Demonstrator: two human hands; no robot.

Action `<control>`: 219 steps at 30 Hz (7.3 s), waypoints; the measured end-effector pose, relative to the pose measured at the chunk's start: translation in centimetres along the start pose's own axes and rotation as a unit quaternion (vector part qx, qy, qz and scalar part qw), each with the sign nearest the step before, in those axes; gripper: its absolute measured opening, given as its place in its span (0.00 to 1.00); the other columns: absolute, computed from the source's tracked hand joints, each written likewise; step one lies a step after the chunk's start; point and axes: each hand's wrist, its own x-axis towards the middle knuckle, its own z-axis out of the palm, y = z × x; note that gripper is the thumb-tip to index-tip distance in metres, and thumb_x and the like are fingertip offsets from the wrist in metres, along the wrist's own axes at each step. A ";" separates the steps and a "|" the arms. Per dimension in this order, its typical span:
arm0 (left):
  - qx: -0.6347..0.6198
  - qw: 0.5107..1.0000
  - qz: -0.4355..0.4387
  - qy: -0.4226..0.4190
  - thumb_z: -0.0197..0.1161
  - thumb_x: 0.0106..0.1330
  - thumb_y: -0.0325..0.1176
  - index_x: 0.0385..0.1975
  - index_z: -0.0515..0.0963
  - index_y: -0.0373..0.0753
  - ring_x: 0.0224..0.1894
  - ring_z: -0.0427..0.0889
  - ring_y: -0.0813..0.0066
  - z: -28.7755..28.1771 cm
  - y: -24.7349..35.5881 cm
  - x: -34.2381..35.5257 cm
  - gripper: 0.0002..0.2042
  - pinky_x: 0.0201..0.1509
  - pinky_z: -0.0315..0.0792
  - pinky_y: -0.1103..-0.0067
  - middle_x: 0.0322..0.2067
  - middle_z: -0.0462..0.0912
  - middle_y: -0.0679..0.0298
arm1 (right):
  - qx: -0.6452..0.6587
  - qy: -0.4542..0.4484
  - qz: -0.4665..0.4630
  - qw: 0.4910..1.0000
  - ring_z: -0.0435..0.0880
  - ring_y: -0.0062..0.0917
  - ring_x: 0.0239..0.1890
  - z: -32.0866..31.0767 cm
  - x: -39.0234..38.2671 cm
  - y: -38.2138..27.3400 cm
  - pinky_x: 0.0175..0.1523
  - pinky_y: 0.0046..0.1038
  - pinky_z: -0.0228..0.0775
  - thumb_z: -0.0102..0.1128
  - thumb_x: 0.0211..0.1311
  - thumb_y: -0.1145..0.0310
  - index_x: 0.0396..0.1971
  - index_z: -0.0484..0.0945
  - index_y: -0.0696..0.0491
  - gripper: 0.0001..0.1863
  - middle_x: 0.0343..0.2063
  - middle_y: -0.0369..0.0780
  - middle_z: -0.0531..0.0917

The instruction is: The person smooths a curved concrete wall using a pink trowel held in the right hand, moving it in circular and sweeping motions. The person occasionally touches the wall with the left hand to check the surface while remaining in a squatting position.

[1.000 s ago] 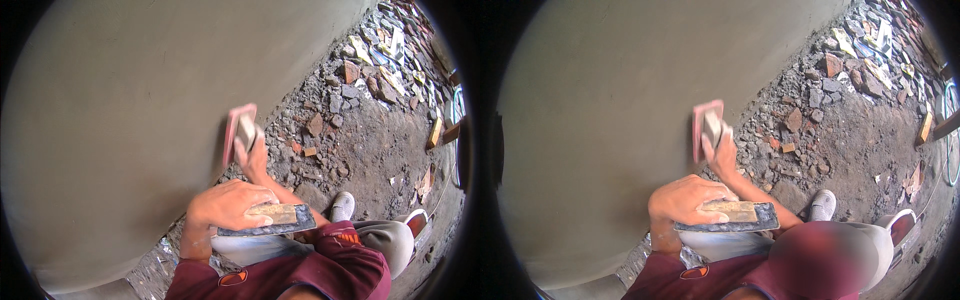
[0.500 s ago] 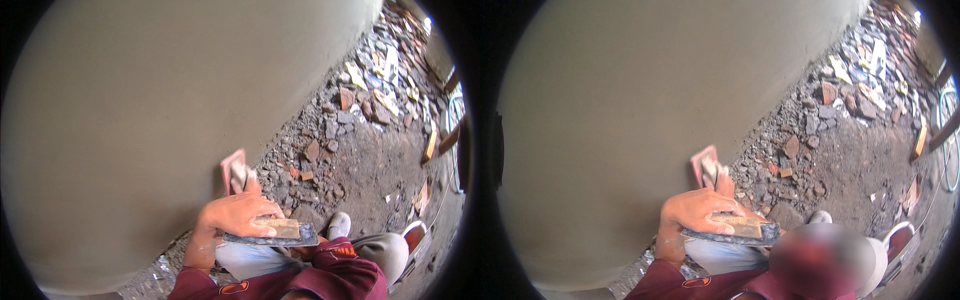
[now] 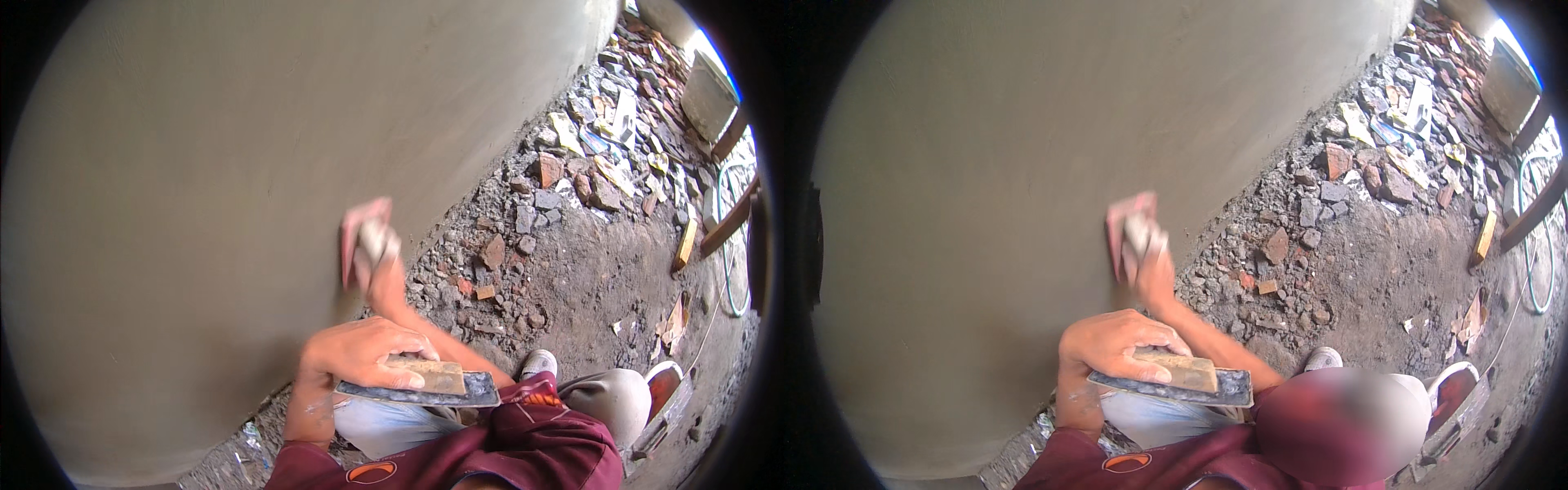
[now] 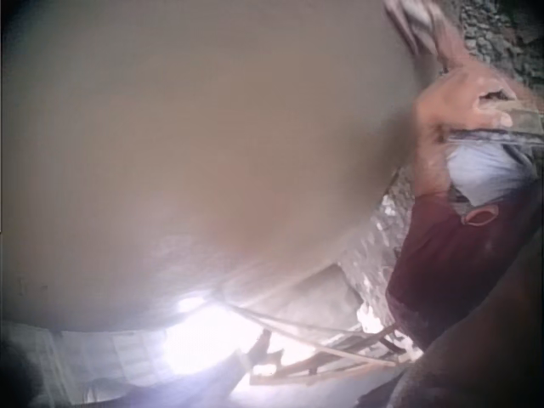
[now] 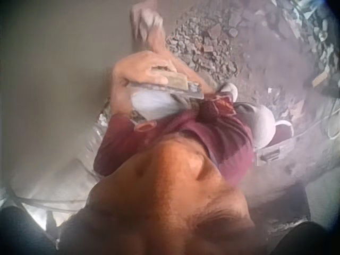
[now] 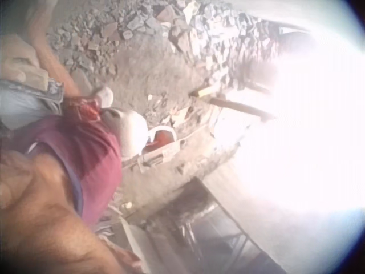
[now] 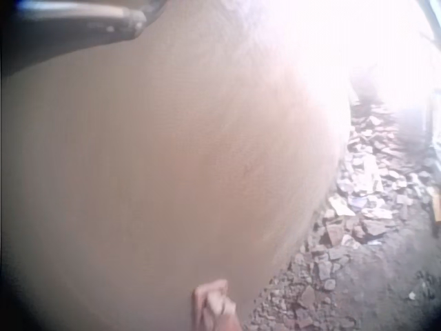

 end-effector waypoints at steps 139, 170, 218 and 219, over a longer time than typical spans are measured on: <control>0.130 0.990 -0.036 -0.039 0.59 0.67 0.52 0.48 0.82 0.38 0.46 0.84 0.44 -4.0 -5.6 9.1 0.23 0.52 0.75 0.58 0.40 0.85 0.44 | -0.132 0.138 -0.527 0.828 0.87 0.45 0.39 -11.0 42.1 -12.9 0.39 0.41 0.82 0.69 0.62 0.66 0.65 0.69 0.54 0.32 0.47 0.50 0.85; 0.147 0.983 -0.071 -0.086 0.61 0.63 0.51 0.49 0.83 0.38 0.48 0.84 0.43 -3.2 -9.5 14.3 0.23 0.54 0.76 0.58 0.43 0.86 0.43 | -0.656 0.086 -0.220 0.717 0.83 0.41 0.44 -20.5 62.0 -23.6 0.48 0.33 0.80 0.63 0.61 0.69 0.38 0.78 0.62 0.12 0.35 0.51 0.82; 0.080 0.988 -0.064 -0.111 0.64 0.57 0.47 0.39 0.86 0.36 0.34 0.85 0.60 -5.4 -15.8 22.3 0.20 0.41 0.76 0.66 0.32 0.88 0.52 | -0.100 0.107 -0.348 0.926 0.85 0.40 0.29 -14.3 46.5 -13.1 0.30 0.35 0.77 0.64 0.65 0.67 0.56 0.73 0.55 0.22 0.36 0.50 0.84; 0.078 0.990 -0.067 -0.099 0.64 0.57 0.47 0.39 0.86 0.36 0.35 0.85 0.60 -5.4 -15.8 21.6 0.20 0.42 0.76 0.66 0.33 0.88 0.52 | -0.063 0.070 -0.238 0.967 0.86 0.39 0.31 -14.5 46.9 -15.6 0.33 0.33 0.80 0.59 0.70 0.66 0.60 0.69 0.56 0.22 0.40 0.50 0.84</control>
